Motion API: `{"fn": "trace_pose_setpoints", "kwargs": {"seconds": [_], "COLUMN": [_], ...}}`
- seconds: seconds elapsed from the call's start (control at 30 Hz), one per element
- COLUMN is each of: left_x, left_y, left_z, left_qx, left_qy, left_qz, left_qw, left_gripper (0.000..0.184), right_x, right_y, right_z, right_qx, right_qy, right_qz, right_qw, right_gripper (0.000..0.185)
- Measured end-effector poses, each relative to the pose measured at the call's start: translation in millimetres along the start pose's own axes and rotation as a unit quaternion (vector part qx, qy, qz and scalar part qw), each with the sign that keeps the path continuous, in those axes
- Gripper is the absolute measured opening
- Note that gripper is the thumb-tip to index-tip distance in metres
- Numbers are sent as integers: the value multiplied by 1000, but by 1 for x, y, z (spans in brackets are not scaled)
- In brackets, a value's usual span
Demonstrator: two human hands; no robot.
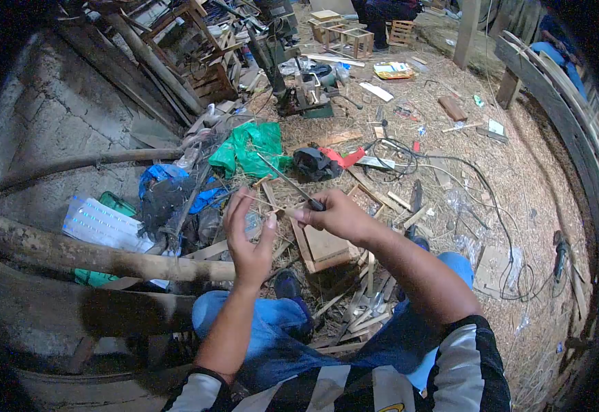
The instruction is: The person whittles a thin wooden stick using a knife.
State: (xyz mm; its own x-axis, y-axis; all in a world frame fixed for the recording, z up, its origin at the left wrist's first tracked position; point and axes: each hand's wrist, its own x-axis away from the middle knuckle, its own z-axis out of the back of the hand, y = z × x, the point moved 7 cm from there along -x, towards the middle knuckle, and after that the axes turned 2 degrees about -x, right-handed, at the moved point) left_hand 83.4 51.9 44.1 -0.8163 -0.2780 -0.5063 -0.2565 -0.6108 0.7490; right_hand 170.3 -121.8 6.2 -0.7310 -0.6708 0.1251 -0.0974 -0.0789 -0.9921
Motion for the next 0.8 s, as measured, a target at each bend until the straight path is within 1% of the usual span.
{"fn": "trace_pose_setpoints", "kwargs": {"seconds": [0.03, 0.07, 0.13, 0.17, 0.23, 0.27, 0.33, 0.37, 0.4, 0.43, 0.5, 0.57, 0.63, 0.67, 0.73, 0.77, 0.8], "left_x": [-1, 1, 3, 3, 0, 1, 8, 11, 14, 14, 15, 18, 25, 27, 34, 37, 42], "left_y": [26, 26, 11, 14, 32, 30, 29, 27, 26, 25, 24, 26, 19, 20, 7, 3, -7], "left_z": [1, 0, -1, -1, 4, 5, -11, -13, -16, -18, -23, -26, -37, -39, -47, -49, -54], "left_qx": [-170, -169, -50, -49, -109, -108, -192, -192, -172, -152, -142, -132, -96, -96, 11, 11, 56], "left_qy": [11, 11, 16, 15, 40, 38, -90, -94, -93, -89, -102, -116, -186, -188, -236, -238, -256], "left_qz": [-139, -138, -24, -24, -84, -84, -150, -149, -137, -128, -120, -113, -29, -28, 84, 84, 129], "left_qw": [976, 976, 998, 998, 990, 990, 966, 965, 971, 976, 977, 978, 977, 977, 968, 968, 957], "left_gripper": [58, 58, 65, 65, 53, 53, 30, 30, 20, 12, 13, 14, 14, 14, 18, 18, 19], "right_x": [1, 1, 4, 4, 4, 4, 6, 6, 5, 5, 5, 6, 4, 5, 6, 4, -2], "right_y": [-1, 0, -6, -7, -8, -7, -11, -11, -6, -6, -7, -9, -6, -7, -8, -2, 5], "right_z": [2, 7, 16, 20, 23, 24, 25, 24, 27, 28, 36, 34, 33, 31, 30, 31, 31], "right_qx": [0, 21, 59, 59, 84, 90, 82, 72, 90, 90, 84, 90, 56, 55, 79, 78, 108], "right_qy": [0, 8, 12, 12, -6, -16, -5, 4, 28, 29, 104, 115, 136, 137, 137, 137, 124], "right_qz": [-1, -7, -30, -31, -26, -28, -29, -30, -67, -68, -52, -54, -37, -38, -61, -62, -29], "right_qw": [1000, 1000, 998, 998, 996, 995, 996, 997, 993, 993, 990, 988, 988, 988, 986, 986, 986], "right_gripper": [42, 39, 33, 33, 32, 29, 30, 31, 36, 36, 41, 43, 43, 43, 41, 41, 43]}}
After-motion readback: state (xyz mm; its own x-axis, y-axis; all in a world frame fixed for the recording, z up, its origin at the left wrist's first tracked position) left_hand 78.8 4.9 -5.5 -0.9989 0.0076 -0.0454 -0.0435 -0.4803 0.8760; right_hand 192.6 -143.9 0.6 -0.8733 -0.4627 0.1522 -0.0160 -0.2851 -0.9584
